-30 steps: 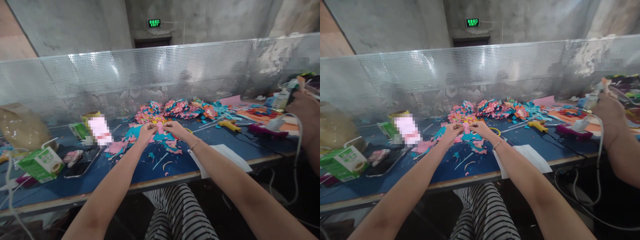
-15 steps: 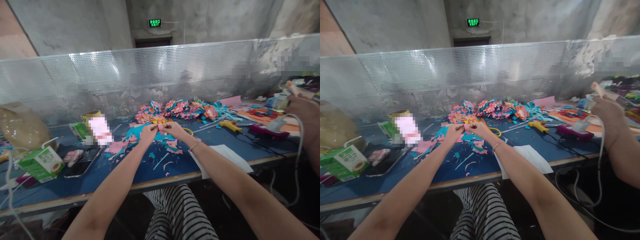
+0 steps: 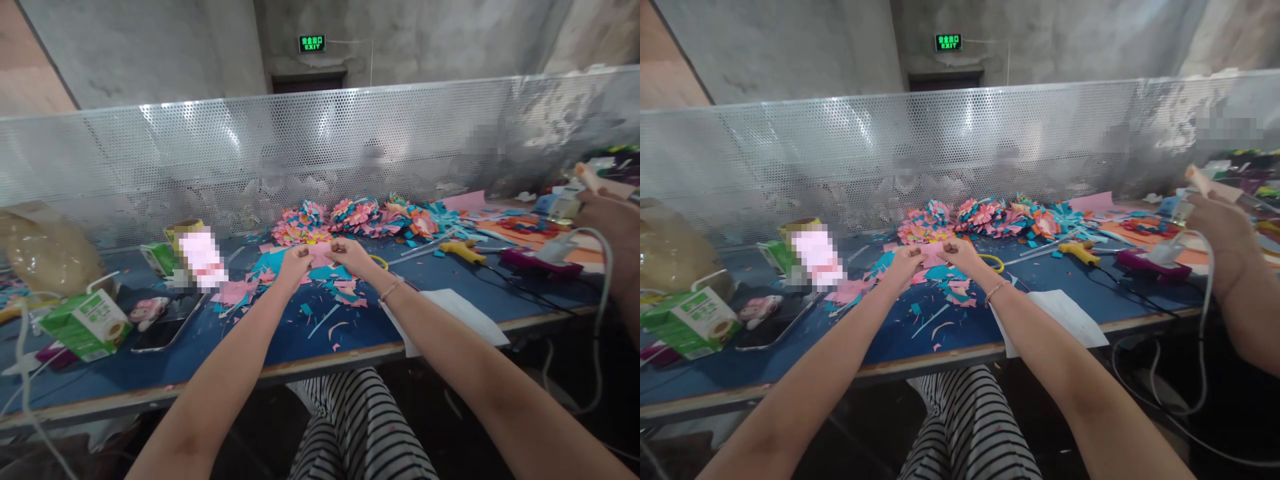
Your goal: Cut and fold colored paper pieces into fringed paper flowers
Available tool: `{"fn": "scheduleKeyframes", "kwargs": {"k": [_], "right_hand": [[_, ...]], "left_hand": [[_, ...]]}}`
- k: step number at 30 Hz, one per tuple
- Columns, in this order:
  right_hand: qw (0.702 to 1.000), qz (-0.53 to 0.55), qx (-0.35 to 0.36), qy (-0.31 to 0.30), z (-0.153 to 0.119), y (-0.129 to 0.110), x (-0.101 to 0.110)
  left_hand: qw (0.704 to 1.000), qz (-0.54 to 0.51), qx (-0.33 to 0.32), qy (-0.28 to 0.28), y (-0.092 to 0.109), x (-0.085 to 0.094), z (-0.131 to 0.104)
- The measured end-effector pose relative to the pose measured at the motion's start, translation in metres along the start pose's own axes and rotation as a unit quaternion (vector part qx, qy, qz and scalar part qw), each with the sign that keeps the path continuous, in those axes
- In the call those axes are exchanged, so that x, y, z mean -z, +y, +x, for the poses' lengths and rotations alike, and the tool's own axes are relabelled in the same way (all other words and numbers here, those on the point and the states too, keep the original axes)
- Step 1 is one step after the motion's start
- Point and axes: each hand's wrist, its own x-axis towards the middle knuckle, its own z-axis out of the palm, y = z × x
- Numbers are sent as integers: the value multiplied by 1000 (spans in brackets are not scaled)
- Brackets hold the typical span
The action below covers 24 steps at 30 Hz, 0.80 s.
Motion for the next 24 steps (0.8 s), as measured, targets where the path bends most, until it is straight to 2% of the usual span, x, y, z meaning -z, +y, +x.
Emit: {"fn": "scheduleKeyframes", "kwargs": {"k": [5,10,15,19,24], "right_hand": [[1000,28,-11,8,1,2,2],[998,33,-19,41,3,1,5],[994,-66,52,64,2,-5,7],[978,-177,82,79,-3,-12,8],[965,-181,170,80,-5,-12,6]], "left_hand": [[1000,-25,1,3,-1,1,2],[997,-65,39,-16,1,1,2],[996,-72,53,-30,3,0,0],[999,-33,-2,-22,3,0,-3],[999,-9,-40,-16,1,-1,-3]]}}
